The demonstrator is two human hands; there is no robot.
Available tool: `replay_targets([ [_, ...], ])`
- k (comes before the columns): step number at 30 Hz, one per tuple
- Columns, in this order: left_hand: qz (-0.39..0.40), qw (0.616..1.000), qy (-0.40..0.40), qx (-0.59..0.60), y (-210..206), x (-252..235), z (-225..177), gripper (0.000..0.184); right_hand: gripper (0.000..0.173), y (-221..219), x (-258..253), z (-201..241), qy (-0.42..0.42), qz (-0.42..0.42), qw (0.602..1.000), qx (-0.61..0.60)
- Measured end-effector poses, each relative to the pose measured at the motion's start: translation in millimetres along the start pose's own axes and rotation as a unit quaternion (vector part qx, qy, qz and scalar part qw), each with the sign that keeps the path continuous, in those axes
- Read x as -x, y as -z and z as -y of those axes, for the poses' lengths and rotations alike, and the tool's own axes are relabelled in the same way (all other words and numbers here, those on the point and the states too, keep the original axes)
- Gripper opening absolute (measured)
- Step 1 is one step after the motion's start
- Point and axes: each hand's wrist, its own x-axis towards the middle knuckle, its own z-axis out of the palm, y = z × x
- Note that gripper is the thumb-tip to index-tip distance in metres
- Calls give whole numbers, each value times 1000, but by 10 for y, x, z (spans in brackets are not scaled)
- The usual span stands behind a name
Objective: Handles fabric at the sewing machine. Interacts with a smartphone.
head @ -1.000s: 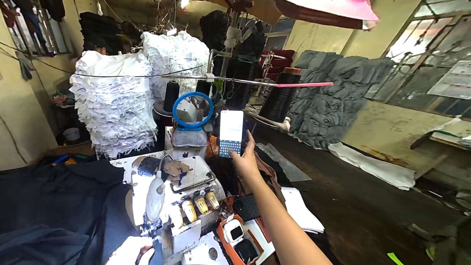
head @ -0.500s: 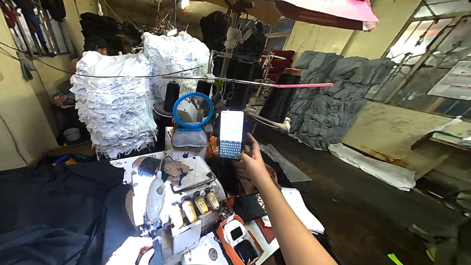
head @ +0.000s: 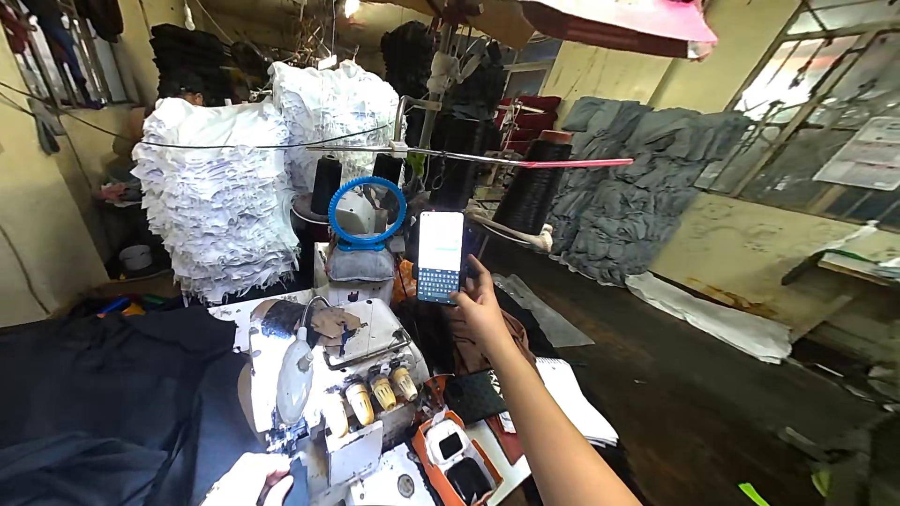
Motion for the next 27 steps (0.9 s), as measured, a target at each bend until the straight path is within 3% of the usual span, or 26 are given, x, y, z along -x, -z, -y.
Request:
replay_targets([
  [9,-1,1000,5,1,16,-5,-30,23,79,-33,12,30,-10,-12,1000,5],
  [18,1,1000,-1,-1,1,-2,0,24,112,-279,28,0,28,-73,991,106],
  [27,-9,1000,-4,-2,-10,1,4,23,116,-355,-15,51,18,-109,979,170],
])
